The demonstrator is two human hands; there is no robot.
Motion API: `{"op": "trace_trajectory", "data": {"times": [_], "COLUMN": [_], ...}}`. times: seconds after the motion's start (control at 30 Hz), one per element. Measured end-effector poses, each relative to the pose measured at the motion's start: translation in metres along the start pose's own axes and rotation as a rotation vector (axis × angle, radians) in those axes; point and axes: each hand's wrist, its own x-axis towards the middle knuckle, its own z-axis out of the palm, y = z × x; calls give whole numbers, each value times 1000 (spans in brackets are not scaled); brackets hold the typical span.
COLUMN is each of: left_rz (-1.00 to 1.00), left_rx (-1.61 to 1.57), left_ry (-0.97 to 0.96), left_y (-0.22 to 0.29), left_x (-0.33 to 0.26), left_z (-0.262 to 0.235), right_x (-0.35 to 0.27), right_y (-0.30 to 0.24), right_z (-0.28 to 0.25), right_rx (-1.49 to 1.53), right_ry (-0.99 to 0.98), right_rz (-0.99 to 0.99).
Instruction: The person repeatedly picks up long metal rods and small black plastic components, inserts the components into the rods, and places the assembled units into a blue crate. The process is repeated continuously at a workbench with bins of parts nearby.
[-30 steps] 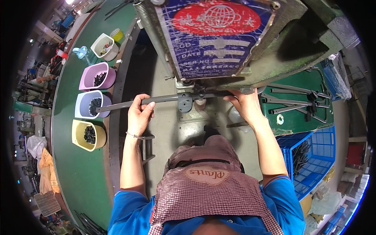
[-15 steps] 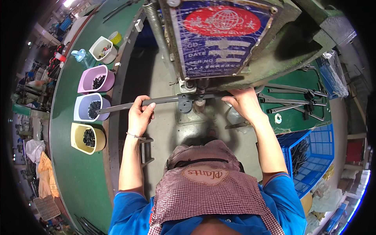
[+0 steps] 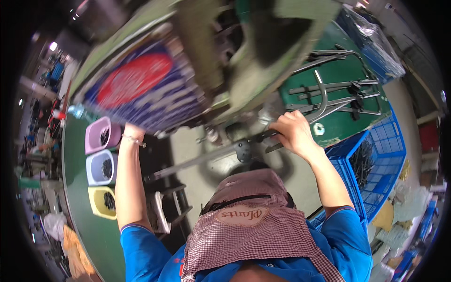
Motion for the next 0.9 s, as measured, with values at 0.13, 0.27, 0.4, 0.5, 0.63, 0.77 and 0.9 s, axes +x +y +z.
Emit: {"op": "trace_trajectory", "data": {"times": [0.13,0.27,0.4,0.5,0.63,0.77,0.9], "left_rz": [137,249,308,366,446,385,254], "left_rx": [504,826,997,1061,1091,1136,1128], "left_ry": [4,-44,-30,-24,0,89,129], "left_y": [-48,-50,-50,-46,-53,-29,-32], "left_x": [91,154,168,173,174,161,150], "left_z": [17,53,68,78,78,107,102], "right_x": [-29,-72,-105,-122,-118,-106,-32], "right_y": [53,116,200,266,350,413,428], "right_z": [-23,-72,-124,-168,-206,-216,-210], "right_rx": [43,58,-14,-34,3,53,95], "right_ry": [2,-13,-30,-88,-197,-425,-482], "right_rz": [-52,77,156,242,339,499,565]}}
